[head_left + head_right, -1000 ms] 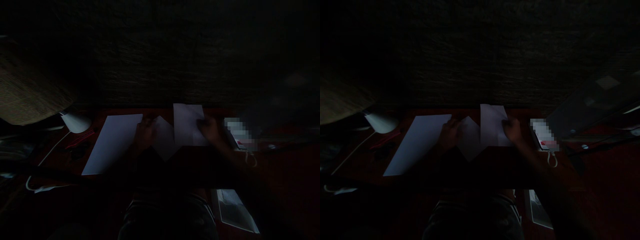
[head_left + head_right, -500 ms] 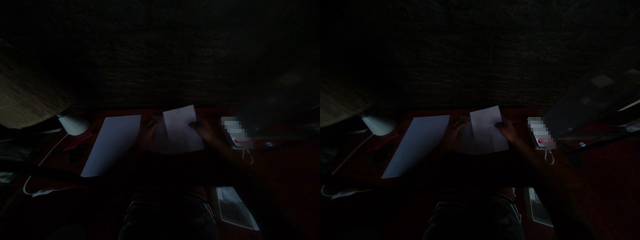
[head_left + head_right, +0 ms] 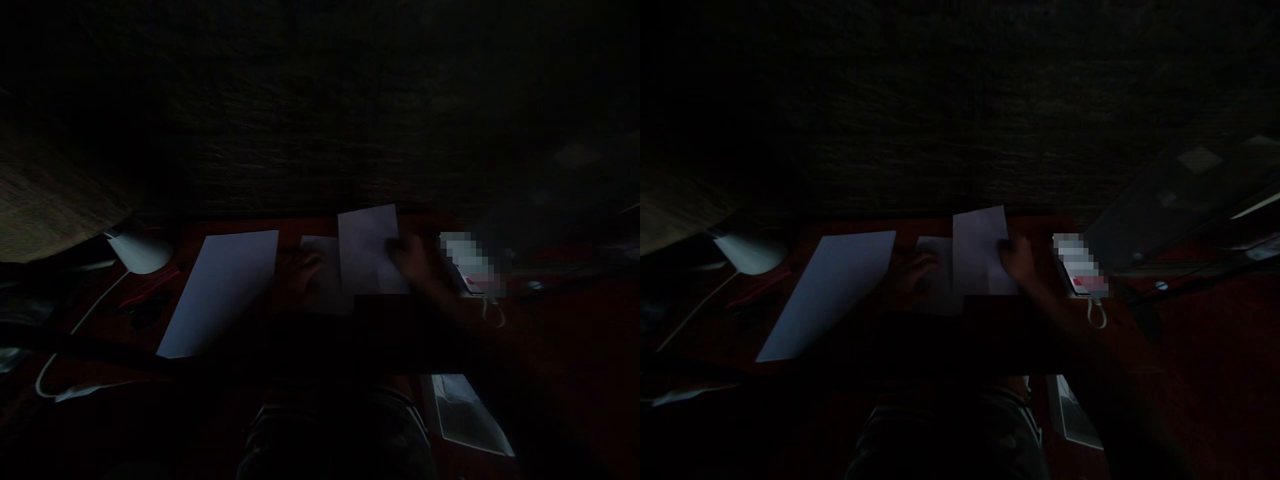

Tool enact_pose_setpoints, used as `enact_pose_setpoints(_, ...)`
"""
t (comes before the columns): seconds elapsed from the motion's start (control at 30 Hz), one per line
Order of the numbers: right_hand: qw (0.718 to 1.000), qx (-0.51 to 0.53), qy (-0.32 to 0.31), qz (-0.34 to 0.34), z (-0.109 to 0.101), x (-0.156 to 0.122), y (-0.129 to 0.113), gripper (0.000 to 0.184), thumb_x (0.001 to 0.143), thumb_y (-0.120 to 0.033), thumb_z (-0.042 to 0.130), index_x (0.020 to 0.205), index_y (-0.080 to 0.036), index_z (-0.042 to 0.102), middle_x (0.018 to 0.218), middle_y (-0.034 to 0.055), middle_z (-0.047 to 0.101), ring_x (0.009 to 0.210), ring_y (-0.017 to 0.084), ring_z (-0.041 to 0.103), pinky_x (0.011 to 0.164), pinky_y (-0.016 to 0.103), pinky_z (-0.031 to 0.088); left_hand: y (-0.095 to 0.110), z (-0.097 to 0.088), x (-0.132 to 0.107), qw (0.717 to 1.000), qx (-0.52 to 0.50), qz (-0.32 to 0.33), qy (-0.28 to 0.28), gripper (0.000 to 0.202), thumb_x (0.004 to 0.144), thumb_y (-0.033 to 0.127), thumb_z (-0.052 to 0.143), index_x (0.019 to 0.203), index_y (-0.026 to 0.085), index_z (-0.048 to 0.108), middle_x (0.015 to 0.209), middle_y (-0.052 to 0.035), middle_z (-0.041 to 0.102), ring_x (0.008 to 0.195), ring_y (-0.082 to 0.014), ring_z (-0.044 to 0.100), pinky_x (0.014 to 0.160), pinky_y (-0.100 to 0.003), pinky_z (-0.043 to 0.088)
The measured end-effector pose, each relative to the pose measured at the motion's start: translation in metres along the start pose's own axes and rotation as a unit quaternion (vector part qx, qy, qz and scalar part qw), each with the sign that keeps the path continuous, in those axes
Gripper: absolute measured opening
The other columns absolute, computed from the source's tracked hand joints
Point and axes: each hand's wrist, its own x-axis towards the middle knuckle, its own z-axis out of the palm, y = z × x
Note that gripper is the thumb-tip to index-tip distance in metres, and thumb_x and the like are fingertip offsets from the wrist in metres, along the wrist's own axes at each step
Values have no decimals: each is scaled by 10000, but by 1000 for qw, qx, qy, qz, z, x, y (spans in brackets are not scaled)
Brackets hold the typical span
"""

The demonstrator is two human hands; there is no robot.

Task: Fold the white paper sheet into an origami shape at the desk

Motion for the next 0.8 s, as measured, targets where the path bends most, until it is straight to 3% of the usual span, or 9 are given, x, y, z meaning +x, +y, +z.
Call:
enact_pose_setpoints(0.13,997,59,13,46,-9,3,-2,291,718,-275,532,915,-167,717,843,95,755,858,295,712,791,429,589,1,7,1,999,27,-27,31,507,948,282,604,1452,240,575,1593,-124,500,1487,-354,450,1231,-565,354)
enact_pose_setpoints(0.23,993,84,-26,76,-7,-1,-9,254,724,-287,549,886,-180,713,817,76,747,814,281,700,753,413,582,2,16,5,998,34,-37,44,508,963,247,565,1471,239,546,1611,-126,479,1524,-335,405,1253,-565,329)
enact_pose_setpoints(0.4,988,107,-103,53,12,-15,-22,283,722,-281,570,953,-214,719,890,69,767,899,299,705,819,450,583,0,17,8,991,13,-85,99,517,951,276,580,1456,181,519,1496,-185,554,1396,-378,515,1163,-575,427)
enact_pose_setpoints(0.47,988,113,-82,68,15,-15,-21,224,717,-282,576,896,-222,697,878,77,756,903,303,703,815,453,584,1,13,8,984,-1,-99,149,414,968,255,524,1370,164,567,1384,-182,603,1295,-362,573,1101,-553,474)
enact_pose_setpoints(0.53,982,145,-15,119,12,-10,-16,155,699,-282,595,826,-224,661,824,66,728,859,291,695,767,426,580,5,9,8,980,-11,-91,175,296,977,237,484,1229,180,630,1265,-154,637,1215,-334,603,1063,-527,497)
enact_pose_setpoints(0.63,947,243,88,192,0,3,-3,155,650,-253,619,802,-226,633,785,29,694,788,245,663,717,375,551,17,10,7,992,-52,10,111,269,1016,270,459,1193,225,657,1237,-115,664,1210,-290,617,1078,-480,501)
enact_pose_setpoints(0.7,933,282,99,201,-5,10,4,141,643,-231,642,784,-227,629,777,17,682,784,226,644,726,366,536,28,17,6,989,-90,113,15,356,1048,310,445,1355,243,613,1389,-114,638,1350,-288,559,1158,-479,453)
enact_pose_setpoints(0.8,924,299,100,217,-3,12,7,84,647,-232,648,714,-238,598,726,-4,645,750,205,605,708,354,513,40,28,7,981,-110,146,-67,463,1028,407,568,1464,250,561,1539,-131,551,1432,-325,498,1199,-500,419)
